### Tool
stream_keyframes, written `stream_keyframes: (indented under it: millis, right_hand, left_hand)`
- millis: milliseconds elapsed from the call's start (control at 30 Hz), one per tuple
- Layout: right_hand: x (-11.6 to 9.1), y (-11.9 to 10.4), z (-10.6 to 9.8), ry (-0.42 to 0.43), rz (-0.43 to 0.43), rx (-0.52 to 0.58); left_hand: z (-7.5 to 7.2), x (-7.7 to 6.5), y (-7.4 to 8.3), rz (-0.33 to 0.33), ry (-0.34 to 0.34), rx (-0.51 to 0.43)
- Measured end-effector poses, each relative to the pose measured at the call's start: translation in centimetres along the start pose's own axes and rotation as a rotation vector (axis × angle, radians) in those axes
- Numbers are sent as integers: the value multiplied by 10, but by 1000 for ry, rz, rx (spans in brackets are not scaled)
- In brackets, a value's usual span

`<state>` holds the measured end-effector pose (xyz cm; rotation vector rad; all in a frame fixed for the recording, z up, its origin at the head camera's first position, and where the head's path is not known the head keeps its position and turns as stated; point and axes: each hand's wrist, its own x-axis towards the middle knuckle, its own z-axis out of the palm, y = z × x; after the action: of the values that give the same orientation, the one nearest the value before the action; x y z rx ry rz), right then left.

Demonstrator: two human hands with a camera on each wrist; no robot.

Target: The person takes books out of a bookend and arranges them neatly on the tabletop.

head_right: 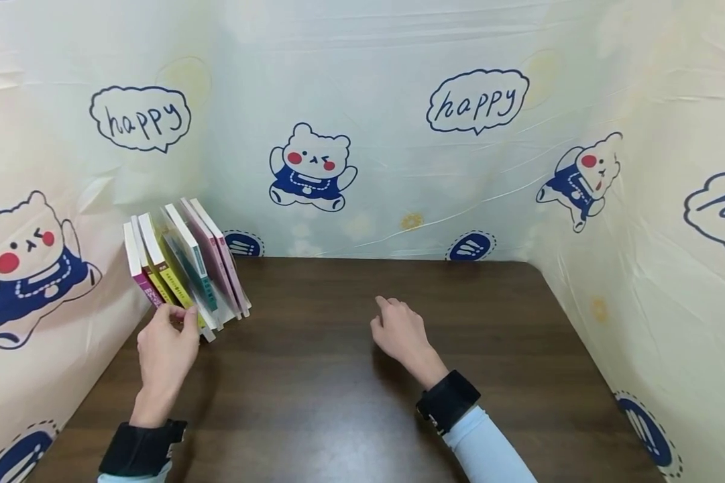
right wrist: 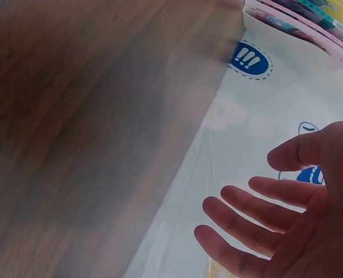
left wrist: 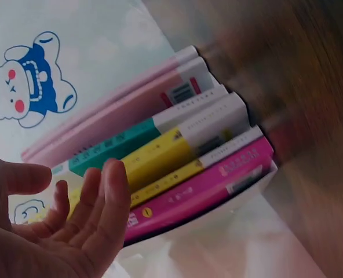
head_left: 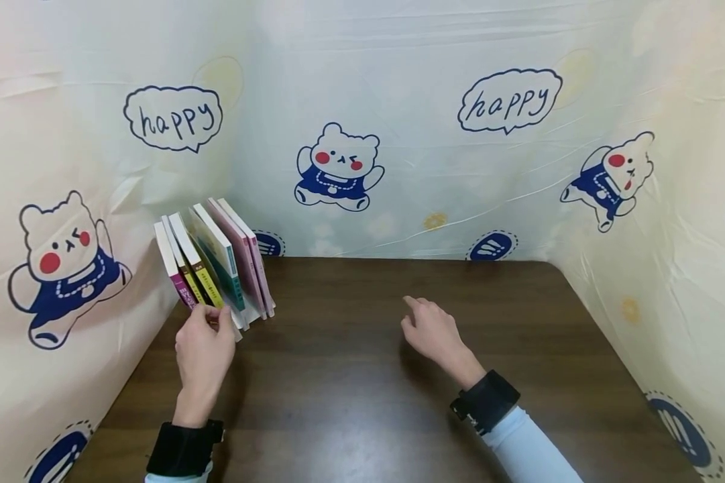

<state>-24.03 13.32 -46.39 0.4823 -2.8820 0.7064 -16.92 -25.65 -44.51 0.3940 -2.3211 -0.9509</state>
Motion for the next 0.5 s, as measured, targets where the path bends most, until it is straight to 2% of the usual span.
stream_keyframes:
  millis: [233, 500]
  right_hand:
    - [-5, -1, 3, 5, -9, 4]
    - [-9, -4, -1, 13, 4, 8]
  left_hand:
    - [-4, 5, -13, -96, 68, -4]
    - [-3, 12, -23, -117, 57, 39]
